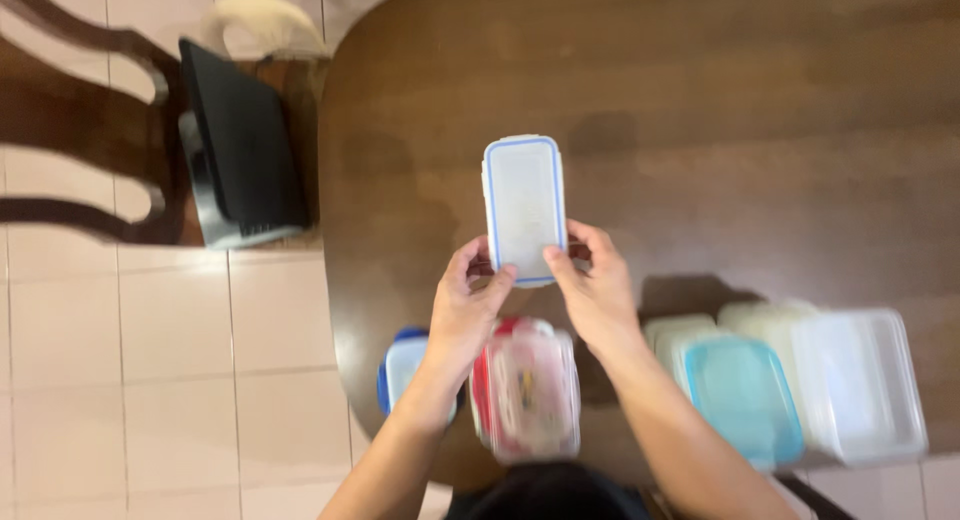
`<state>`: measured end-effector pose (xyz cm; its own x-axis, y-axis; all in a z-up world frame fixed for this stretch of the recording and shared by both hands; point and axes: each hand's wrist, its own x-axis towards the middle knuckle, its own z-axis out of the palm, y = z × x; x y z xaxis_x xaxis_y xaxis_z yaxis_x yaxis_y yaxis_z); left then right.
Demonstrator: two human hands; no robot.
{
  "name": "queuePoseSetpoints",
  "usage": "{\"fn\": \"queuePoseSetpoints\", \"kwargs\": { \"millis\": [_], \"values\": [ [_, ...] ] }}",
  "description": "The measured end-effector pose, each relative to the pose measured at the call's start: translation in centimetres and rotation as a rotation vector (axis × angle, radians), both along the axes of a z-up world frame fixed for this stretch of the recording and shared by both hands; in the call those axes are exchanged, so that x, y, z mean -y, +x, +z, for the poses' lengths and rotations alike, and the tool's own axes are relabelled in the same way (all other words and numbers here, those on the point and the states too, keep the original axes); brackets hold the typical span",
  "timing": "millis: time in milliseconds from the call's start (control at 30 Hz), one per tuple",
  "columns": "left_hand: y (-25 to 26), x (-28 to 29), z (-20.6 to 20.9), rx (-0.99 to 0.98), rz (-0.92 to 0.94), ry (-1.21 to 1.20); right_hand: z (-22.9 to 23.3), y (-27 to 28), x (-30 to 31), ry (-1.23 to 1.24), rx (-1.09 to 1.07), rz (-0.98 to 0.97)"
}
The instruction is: The person opens several plastic food containers with colorful lids on a wooden table, removes the lids, and stacks the containers and lids into separate piles. The person handles each container one at a time, aligning lids with their corresponding bases before stacking them.
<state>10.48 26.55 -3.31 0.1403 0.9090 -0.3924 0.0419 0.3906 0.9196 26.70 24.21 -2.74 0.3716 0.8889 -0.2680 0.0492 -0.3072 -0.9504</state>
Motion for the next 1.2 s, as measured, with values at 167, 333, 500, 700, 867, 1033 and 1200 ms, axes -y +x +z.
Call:
{"fn": "queuePoseSetpoints", "kwargs": {
  "millis": [167,333,500,700,867,1033,1200],
  "values": [
    [-1.9,7.4,5.1,0.247,-0.034,-0.118,5.2,-0.9,9.0,-0.064,-0.087,0.044],
    [-3.2,14.4,6.6,0.236,0.026,-0.178,8.0,-2.1,16.3,-0.067,-0.108,0.178],
    [-3.6,21.3,5.8,0.365,0.033,-0.204,8.1,-0.8,21.4,-0.297,0.007,0.226],
    [-4.4,26.1,5.3,0.462,-0.02,-0.485,6.2,2.3,24.5,-0.321,-0.237,0.373],
    [-3.0,28.9,5.6,0.475,-0.028,-0.523,5.3,4.3,26.5,-0.424,-0.619,0.36],
    [-2.4,29.6,5.8,0.623,-0.03,-0.472,5.3,4.8,26.9,-0.414,-0.664,0.384],
    [-3.4,28.4,5.3,0.576,-0.091,-0.498,5.3,2.9,27.1,-0.319,-0.634,0.318]
  ]
}}
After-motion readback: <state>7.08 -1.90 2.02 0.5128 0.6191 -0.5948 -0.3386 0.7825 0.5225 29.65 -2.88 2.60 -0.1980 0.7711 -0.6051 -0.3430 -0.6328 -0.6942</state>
